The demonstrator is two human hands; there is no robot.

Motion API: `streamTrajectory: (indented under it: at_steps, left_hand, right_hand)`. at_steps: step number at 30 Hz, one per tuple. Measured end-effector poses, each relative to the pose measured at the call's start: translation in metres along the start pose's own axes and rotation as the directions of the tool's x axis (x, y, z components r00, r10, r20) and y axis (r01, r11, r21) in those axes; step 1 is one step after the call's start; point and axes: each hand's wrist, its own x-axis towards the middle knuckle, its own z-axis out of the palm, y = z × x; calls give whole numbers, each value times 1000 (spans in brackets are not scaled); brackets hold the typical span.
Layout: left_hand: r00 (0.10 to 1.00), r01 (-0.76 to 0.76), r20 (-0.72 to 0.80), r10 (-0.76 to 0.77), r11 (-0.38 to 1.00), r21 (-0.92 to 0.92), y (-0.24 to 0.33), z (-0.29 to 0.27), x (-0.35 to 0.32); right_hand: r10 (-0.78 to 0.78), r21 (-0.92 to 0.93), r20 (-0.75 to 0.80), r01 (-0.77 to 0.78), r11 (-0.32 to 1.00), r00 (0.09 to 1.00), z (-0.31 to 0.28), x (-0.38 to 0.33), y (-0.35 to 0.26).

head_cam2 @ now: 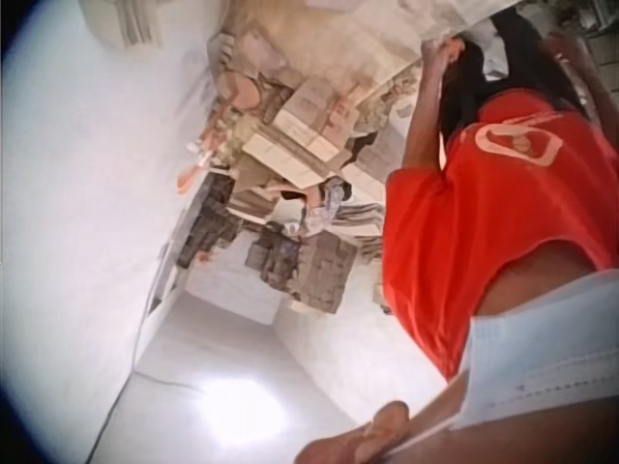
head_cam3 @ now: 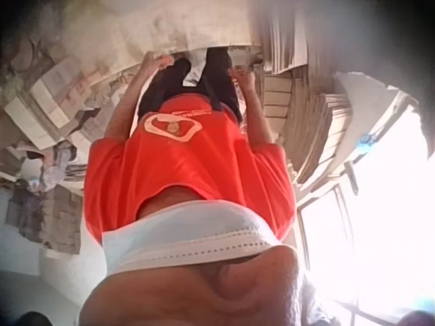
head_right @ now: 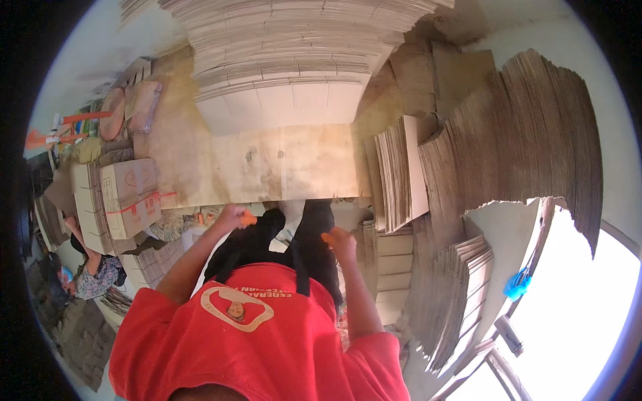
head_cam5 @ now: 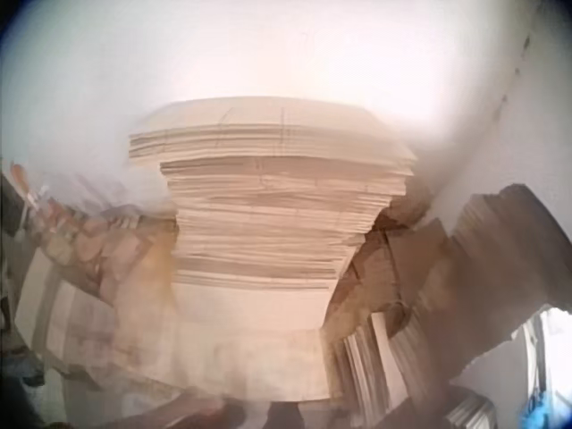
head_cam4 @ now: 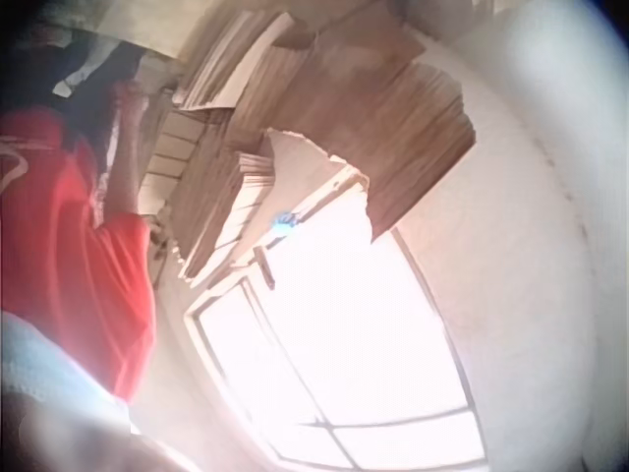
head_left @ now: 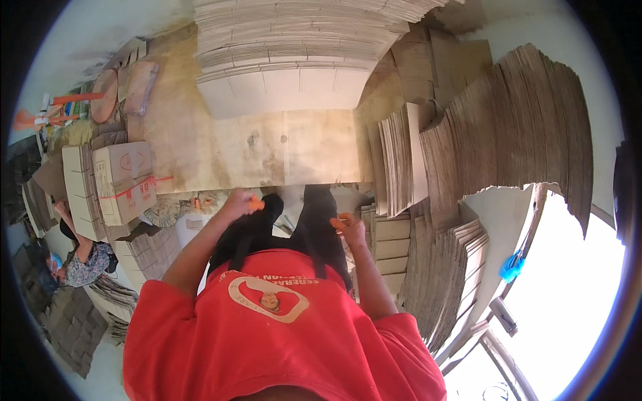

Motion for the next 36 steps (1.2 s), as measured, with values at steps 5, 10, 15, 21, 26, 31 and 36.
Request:
streamTrajectory:
  at_steps: [5,10,15,21,26,31,36]
  left_hand:
    - [974,-228,-48,223,953,-198,146,25,61]
    - [856,-446,104,506,826,-345,304,82,140]
    - [699,-597,152,699,686,-416,459,142,212]
    - [640,-669,139,756,637,-383,590,196,268]
    - [754,-570,121,646,735,-368,635,238,302]
    - [732,-561,191,654,738,-375,640,274,327]
    - [668,-551,224,709,675,-491,634,297,336]
  right_hand:
    - [229,426,-167,-139,894,959,-92,-16,-35]
    - [295,652,-648,310,692,703,-236,-8,-11]
    - [377,541,-841,603,586,389,-378,-14,-63]
    - [349,554,-832,664,502,430,-468,6,-108]
    - [359,583,-812,643,496,460,-509,34,-123]
    - [459,632,-768,645,429,447,-542,68,-109]
    - [22,504,-843,775,381,537,-555,84,-103]
